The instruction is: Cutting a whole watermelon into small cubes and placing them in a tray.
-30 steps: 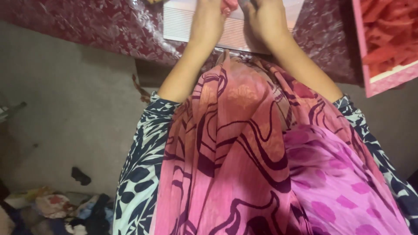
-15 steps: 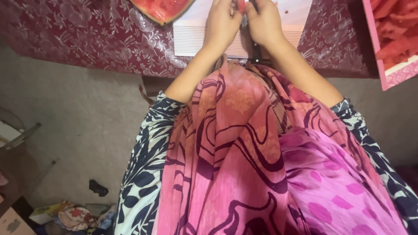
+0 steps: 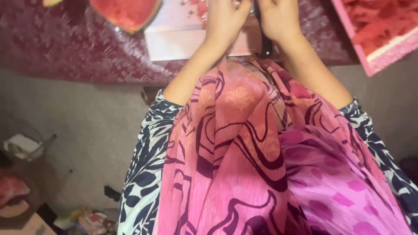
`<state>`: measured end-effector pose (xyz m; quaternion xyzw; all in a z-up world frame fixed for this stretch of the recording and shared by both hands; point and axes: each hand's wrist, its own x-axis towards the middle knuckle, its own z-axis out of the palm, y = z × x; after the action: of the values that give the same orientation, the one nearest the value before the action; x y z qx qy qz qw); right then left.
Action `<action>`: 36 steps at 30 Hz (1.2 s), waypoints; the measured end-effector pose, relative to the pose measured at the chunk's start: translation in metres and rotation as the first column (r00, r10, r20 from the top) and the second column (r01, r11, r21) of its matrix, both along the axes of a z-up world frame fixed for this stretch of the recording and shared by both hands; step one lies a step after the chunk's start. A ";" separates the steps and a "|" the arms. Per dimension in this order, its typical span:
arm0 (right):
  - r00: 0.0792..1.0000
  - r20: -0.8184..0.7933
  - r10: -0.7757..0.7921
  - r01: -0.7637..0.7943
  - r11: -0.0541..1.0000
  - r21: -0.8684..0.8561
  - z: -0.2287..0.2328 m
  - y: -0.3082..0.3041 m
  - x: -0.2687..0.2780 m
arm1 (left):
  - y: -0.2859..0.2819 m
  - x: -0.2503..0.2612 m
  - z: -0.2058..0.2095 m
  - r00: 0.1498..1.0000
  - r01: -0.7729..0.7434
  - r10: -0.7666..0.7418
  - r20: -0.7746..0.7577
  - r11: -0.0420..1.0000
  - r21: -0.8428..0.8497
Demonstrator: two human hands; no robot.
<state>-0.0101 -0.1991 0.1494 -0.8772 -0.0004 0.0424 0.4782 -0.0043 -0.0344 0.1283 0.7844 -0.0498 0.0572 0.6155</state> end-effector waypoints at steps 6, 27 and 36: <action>0.990 0.048 -0.131 0.125 0.987 0.099 0.040 -0.094 0.000 | -0.107 0.016 0.036 0.995 0.067 -0.067 0.076 0.998 0.007; 0.961 0.202 -0.187 0.213 0.970 -0.117 0.053 -0.330 0.077 | -0.356 0.100 0.055 0.988 0.062 -0.065 0.138 0.998 0.031; 0.923 0.366 -0.123 0.281 0.863 -0.419 0.094 -0.320 0.079 | -0.355 0.100 0.042 0.982 0.052 -0.061 0.181 0.997 0.054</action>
<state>0.0687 -0.5193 0.2436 -0.9555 0.0237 -0.1557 0.2495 0.0959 -0.3896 0.1701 0.7890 -0.1294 0.1101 0.5904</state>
